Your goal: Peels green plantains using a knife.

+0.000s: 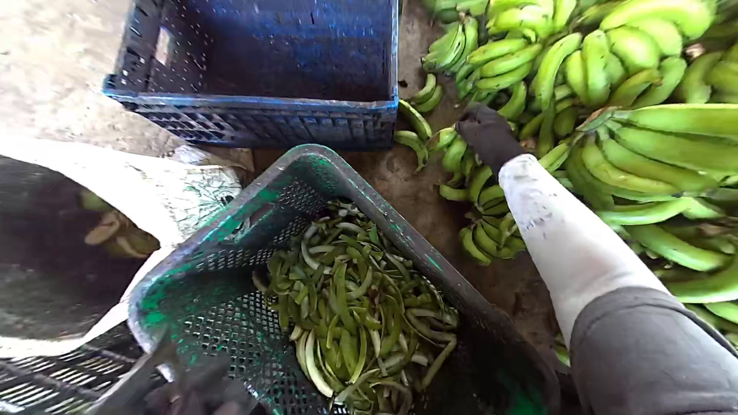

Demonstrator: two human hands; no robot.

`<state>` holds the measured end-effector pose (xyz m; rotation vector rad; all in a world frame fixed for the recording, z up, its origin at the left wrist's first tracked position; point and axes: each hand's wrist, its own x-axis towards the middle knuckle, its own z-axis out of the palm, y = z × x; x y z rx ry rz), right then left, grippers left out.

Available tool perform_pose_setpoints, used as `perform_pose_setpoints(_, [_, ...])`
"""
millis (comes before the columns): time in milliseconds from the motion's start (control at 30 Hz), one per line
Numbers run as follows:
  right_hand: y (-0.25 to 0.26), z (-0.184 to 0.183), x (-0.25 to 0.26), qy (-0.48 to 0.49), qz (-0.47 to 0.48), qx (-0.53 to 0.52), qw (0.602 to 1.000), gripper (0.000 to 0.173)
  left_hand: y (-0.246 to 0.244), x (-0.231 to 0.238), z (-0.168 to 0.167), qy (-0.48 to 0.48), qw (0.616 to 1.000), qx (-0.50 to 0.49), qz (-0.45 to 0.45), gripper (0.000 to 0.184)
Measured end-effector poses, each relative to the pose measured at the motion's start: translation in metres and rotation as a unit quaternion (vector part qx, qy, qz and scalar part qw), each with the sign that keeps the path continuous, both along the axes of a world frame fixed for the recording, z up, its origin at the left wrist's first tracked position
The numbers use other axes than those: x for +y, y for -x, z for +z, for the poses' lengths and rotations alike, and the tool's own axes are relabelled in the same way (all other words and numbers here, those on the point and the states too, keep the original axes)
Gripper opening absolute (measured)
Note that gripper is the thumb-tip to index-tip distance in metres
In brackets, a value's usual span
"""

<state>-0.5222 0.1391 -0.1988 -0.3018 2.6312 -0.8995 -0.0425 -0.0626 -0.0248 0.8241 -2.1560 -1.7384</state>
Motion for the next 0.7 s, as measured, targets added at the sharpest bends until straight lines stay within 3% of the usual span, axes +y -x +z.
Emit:
perform_pose_setpoints(100, [-0.044,0.071,0.03,0.146,-0.006,-0.066,0.987,0.026,0.003,0.024,0.01,0.115,0.992,-0.039,-0.033,0.039])
perform_pose_setpoints(167, [-0.084,0.127,0.047,0.184,0.063,-0.065,0.979,0.023,0.005,0.039,0.017,0.239,0.968,-0.055,-0.057,0.045])
perform_pose_setpoints(267, [-0.154,0.202,0.064,0.17,0.209,0.026,0.963,0.019,0.017,0.06,0.022,0.361,0.929,0.036,-0.07,0.052])
perform_pose_setpoints(333, [-0.206,0.233,0.068,0.185,0.284,0.066,0.938,0.018,0.026,0.076,0.024,0.41,0.903,0.107,-0.068,0.061])
perform_pose_setpoints(467, [-0.304,0.245,0.063,0.283,0.307,0.013,0.909,0.022,0.019,0.104,0.031,0.457,0.876,0.135,-0.076,0.075])
perform_pose_setpoints(600, [-0.377,0.213,0.057,0.351,0.189,-0.071,0.914,0.038,-0.015,0.138,0.036,0.416,0.905,-0.022,-0.084,0.056])
perform_pose_setpoints(700, [-0.417,0.193,0.048,0.284,0.135,-0.033,0.949,0.045,-0.032,0.154,0.033,0.349,0.926,-0.122,-0.079,0.041])
